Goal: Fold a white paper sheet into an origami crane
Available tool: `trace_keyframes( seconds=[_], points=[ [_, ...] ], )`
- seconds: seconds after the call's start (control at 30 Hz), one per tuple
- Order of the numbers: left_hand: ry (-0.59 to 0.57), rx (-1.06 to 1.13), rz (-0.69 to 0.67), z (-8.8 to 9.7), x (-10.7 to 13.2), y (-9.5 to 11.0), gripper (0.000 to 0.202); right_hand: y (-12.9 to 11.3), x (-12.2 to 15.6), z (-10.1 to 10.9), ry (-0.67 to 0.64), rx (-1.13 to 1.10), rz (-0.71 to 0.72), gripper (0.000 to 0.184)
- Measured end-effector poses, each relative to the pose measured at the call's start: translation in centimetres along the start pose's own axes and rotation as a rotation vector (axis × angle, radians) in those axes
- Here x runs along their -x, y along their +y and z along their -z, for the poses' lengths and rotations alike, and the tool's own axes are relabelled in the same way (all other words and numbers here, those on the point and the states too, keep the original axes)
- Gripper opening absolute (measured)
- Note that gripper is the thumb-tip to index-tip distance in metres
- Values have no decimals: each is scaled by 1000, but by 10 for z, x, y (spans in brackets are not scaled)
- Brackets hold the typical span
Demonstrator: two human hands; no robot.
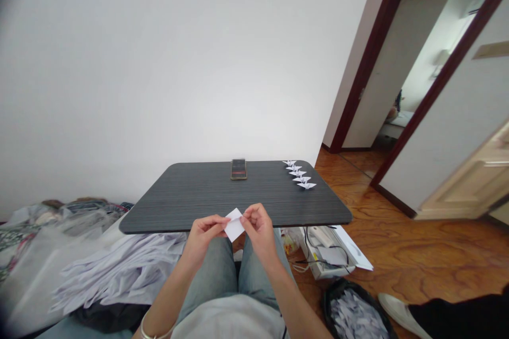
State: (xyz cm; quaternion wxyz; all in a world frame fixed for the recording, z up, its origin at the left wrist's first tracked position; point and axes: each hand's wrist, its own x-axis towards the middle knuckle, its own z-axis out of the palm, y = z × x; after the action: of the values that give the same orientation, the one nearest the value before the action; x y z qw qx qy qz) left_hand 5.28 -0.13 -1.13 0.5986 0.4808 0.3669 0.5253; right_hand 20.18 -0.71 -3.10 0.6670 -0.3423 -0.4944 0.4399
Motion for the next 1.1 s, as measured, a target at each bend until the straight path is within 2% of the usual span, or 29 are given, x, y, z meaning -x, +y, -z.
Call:
trace_keyframes(
  seconds=[0.1, 0.3, 0.83, 1.1],
  points=[
    [33, -26, -24, 1, -1, 0, 12, -2, -1, 1, 14, 31, -9, 22],
    [27, -109, -118, 0, -1, 0, 12, -6, -1, 0, -50, 123, -49, 29],
    [-9, -372, -277, 3, -1, -7, 15, -7, -7, -1, -76, 61, -275, 23],
    [-20, -487, -332, 3, 3, -2, 16, -5, -8, 0, -94, 86, -273, 28]
  ],
)
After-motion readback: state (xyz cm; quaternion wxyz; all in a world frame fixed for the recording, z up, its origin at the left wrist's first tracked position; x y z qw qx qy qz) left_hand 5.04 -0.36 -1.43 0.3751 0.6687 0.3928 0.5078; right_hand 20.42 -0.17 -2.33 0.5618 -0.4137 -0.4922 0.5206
